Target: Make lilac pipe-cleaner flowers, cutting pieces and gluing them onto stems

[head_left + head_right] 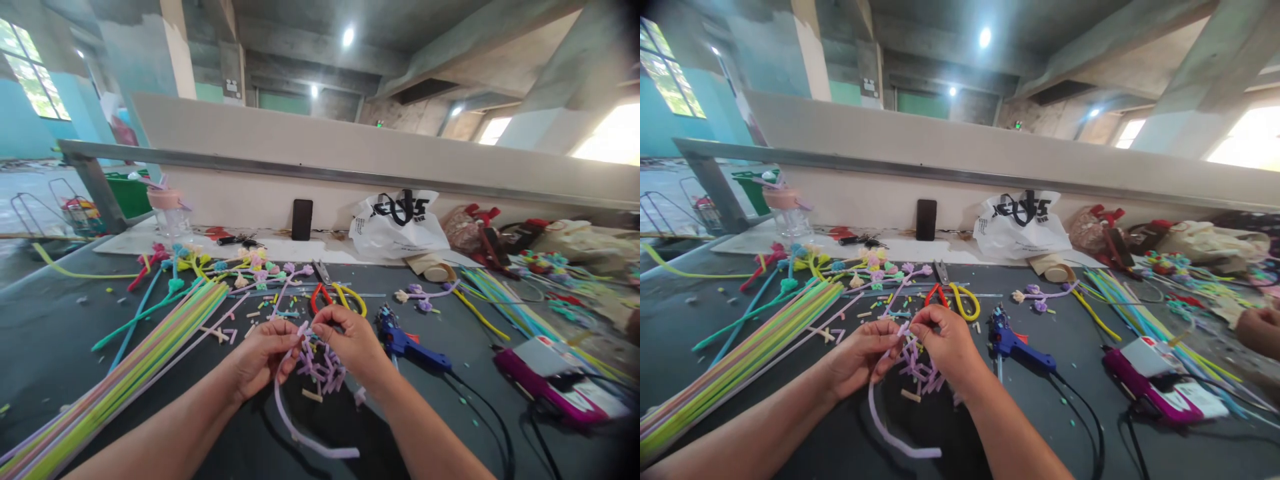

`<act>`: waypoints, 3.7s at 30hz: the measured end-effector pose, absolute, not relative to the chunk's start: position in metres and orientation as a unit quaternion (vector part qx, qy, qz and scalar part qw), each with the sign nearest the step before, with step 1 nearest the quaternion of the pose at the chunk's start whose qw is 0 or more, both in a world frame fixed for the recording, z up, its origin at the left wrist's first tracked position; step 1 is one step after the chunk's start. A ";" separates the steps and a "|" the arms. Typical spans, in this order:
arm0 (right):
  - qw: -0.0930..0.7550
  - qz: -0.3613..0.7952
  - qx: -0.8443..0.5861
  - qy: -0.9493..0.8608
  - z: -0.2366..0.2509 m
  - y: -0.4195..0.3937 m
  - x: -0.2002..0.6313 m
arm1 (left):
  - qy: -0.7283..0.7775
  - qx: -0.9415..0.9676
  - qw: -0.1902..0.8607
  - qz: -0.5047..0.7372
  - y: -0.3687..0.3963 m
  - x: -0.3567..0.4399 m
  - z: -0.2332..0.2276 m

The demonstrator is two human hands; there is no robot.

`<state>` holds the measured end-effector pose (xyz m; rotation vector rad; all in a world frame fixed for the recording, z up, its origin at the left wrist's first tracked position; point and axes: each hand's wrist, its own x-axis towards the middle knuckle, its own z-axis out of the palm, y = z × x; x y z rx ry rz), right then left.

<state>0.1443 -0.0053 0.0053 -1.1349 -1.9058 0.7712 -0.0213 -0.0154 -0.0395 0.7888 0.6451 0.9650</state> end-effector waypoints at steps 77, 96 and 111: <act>0.384 0.292 -0.440 -0.758 0.002 -0.005 0.147 | 0.341 0.432 0.746 0.376 -0.021 -0.029 -0.027; 0.372 0.245 -0.441 -0.779 -0.011 -0.004 0.143 | 0.392 0.496 0.672 0.386 -0.019 -0.025 -0.031; 0.351 0.224 -0.493 -0.764 -0.011 -0.005 0.139 | 0.453 0.596 0.552 0.367 -0.020 -0.022 -0.035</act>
